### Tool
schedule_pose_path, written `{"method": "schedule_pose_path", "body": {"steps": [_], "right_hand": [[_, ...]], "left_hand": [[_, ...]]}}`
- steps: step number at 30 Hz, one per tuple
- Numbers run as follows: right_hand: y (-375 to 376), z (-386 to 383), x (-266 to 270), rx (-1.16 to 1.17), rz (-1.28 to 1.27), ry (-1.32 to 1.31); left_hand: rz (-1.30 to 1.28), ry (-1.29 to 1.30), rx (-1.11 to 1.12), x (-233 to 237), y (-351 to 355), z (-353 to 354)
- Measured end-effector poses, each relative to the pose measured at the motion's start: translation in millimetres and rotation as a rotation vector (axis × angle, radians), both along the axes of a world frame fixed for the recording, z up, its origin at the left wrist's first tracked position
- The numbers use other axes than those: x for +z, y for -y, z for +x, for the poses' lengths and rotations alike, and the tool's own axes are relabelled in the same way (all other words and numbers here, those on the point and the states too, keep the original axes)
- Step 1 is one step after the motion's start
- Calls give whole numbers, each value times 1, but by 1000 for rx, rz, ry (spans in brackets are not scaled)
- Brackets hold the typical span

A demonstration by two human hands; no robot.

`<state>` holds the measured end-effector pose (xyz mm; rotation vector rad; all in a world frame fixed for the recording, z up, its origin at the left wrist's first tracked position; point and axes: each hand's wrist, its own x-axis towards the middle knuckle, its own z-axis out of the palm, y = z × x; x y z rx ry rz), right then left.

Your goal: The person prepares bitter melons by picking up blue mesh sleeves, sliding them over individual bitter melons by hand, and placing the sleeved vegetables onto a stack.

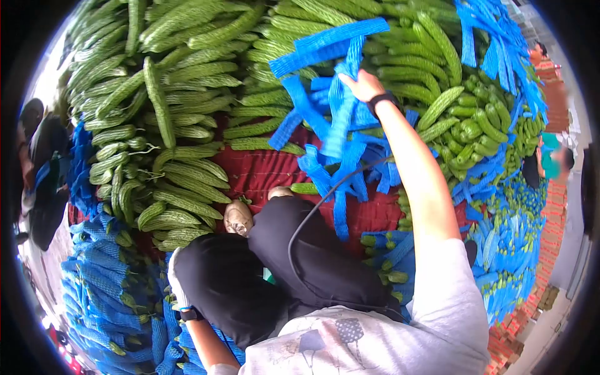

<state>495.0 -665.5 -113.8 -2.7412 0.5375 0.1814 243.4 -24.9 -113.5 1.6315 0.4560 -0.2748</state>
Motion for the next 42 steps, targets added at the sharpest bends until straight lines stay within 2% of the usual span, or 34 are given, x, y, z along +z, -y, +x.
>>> {"method": "schedule_pose_path", "body": {"steps": [1, 2, 4, 5, 6, 8, 9, 10, 12, 16, 18, 19, 20, 23, 24, 26, 28, 30, 32, 34, 36, 37, 38, 39, 42], "right_hand": [[-6, -7, 19, -67, 73, 6], [-11, -14, 37, -133, 147, 7], [4, -19, 9, -333, 791, 218], [-23, -41, 73, -386, 949, 20], [-18, -42, 64, -253, 898, 276], [-5, -34, 68, -129, 433, 366], [-25, -36, 87, 1, 418, 515], [-65, -47, 129, 140, 422, 548], [-125, -59, 174, 466, 503, 597], [-226, -100, 249, 1059, 404, 575], [-254, -113, 266, 1210, 504, 493], [-263, -115, 267, 1250, 508, 490], [-271, -117, 268, 1290, 513, 487], [-292, -121, 264, 1207, 402, 604], [-298, -122, 264, 1213, 422, 595], [-308, -126, 264, 1225, 472, 565], [-315, -125, 260, 1202, 418, 613], [-318, -123, 259, 1231, 405, 565], [-324, -124, 265, 1295, 368, 483], [-328, -120, 266, 1373, 262, 480], [-344, -135, 275, 1192, 55, 827], [-347, -138, 275, 1145, 70, 828], [-355, -144, 280, 1109, 210, 884], [-362, -151, 277, 1075, 450, 800], [-388, -179, 268, 1007, 1005, 408]], "left_hand": [[-2, 44, -32, 1, -5, 0], [-24, 0, 110, 7, 4, 2], [109, 79, 112, 19, 4, 5], [91, 104, 121, 29, 7, 8], [73, 132, 132, 42, 12, 12], [19, 213, 165, 67, 23, 20], [-15, 266, 186, 80, 30, 25], [-46, 318, 207, 96, 37, 29], [-60, 409, 167, 140, 60, 38], [-258, 527, -11, 222, 117, 43], [-270, 617, -130, 237, 133, 44], [-293, 579, -196, 239, 133, 47], [-199, 582, -261, 233, 132, 50], [-230, 593, -85, 230, 142, 38], [-207, 667, -6, 220, 143, 37], [-544, 648, 170, 205, 140, 24], [-596, 721, 212, 210, 136, 17], [-147, 615, 171, 214, 132, 11], [14, 708, 14, 216, 126, 6], [-212, 537, 171, 228, 129, 6], [-221, 620, 381, 230, 133, 12], [-191, 589, 414, 223, 130, 15], [-114, 628, 414, 217, 128, 18], [-39, 665, 412, 211, 128, 21], [-3, 768, 237, 199, 129, 20]]}}
